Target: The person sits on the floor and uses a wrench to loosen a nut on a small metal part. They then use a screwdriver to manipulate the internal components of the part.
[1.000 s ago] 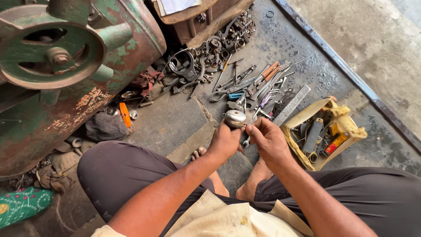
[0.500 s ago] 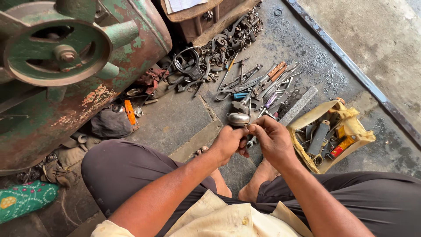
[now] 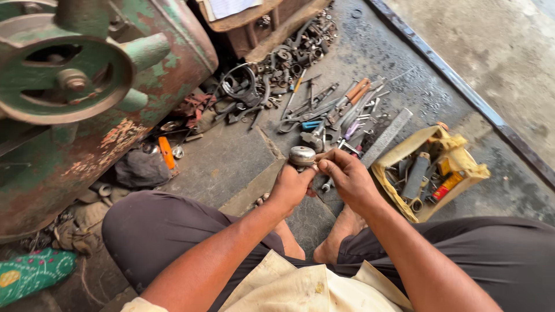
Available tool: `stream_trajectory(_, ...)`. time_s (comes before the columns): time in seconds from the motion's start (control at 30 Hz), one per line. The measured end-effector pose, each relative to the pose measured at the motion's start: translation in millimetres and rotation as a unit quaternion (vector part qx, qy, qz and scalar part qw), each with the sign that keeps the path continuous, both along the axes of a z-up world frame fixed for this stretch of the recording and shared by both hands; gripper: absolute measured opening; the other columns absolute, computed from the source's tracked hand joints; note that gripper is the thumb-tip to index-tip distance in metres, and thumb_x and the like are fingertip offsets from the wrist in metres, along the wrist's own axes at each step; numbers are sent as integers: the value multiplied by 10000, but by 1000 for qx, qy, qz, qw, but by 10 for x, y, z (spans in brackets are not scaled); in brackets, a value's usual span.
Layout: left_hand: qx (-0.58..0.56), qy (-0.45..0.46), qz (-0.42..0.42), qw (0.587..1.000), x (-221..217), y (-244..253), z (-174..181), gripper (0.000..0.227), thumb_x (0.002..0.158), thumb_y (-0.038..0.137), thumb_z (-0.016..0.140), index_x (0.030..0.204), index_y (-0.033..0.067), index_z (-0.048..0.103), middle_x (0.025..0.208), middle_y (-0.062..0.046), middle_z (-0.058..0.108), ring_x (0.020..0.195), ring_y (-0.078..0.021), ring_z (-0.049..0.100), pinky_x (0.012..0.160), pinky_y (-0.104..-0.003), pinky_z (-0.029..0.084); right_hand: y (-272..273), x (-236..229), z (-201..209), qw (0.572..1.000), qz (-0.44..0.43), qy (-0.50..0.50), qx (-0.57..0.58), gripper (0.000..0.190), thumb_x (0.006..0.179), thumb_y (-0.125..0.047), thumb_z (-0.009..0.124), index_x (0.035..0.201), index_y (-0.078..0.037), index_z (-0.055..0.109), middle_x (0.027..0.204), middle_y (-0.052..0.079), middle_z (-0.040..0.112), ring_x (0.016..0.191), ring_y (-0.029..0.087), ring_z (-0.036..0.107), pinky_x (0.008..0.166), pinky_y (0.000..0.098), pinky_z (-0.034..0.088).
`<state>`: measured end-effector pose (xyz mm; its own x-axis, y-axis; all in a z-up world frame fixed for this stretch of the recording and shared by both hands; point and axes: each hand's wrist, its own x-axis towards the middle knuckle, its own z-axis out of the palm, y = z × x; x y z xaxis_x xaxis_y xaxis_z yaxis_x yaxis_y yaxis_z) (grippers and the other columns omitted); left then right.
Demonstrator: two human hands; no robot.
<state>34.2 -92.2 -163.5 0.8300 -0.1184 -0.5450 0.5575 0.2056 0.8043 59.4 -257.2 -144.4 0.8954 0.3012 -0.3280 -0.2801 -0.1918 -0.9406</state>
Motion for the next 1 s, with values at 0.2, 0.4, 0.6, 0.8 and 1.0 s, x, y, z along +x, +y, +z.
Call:
stream_trajectory(0.2, -105, 16, -32, 994, 145, 212, 353, 488, 858, 309, 681, 1296, 217, 487, 968, 7, 685, 803, -87, 699, 654, -294, 605, -314, 102, 69, 994, 88, -60, -25, 227, 1019, -220, 615, 1075, -20, 709, 946, 30, 731, 925, 101, 645, 855, 296, 532)
stream_trajectory(0.4, -130, -16, -41, 991, 148, 212, 174, 455, 927, 421, 724, 1166, 54, 597, 899, -67, 683, 634, -148, 673, 495, -280, 511, -258, 63, -5, 998, 58, 2, 37, 278, 1063, -274, 564, 1072, -17, 670, 918, 35, 693, 899, 109, 643, 861, 313, 549)
stream_trajectory(0.6, -89, -14, -48, 995, 89, 230, 24, 529, 884, 501, 738, 1128, 50, 612, 880, -76, 690, 630, -142, 687, 503, -285, 535, -215, 34, 8, 990, 107, 74, 51, 361, 1039, -343, 510, 1079, -27, 679, 924, 15, 697, 877, 113, 637, 832, 319, 533)
stream_trajectory(0.8, 7, -161, -145, 976, 134, 355, 266, 767, 740, 501, 886, 1317, 81, 605, 1077, -35, 686, 982, -102, 682, 845, -276, 610, -248, 45, 154, 984, 151, 85, 32, 376, 1012, -368, 516, 1027, -41, 701, 916, -7, 710, 886, 105, 662, 845, 309, 547)
stream_trajectory(1.0, 89, -195, -148, 965, 73, 341, 473, 788, 630, 457, 925, 1260, 124, 588, 1061, -1, 696, 1007, -108, 698, 866, -293, 624, -259, 1, 245, 986, 159, 51, 23, 384, 1040, -367, 560, 970, -21, 711, 885, 7, 658, 882, 100, 573, 826, 323, 501)
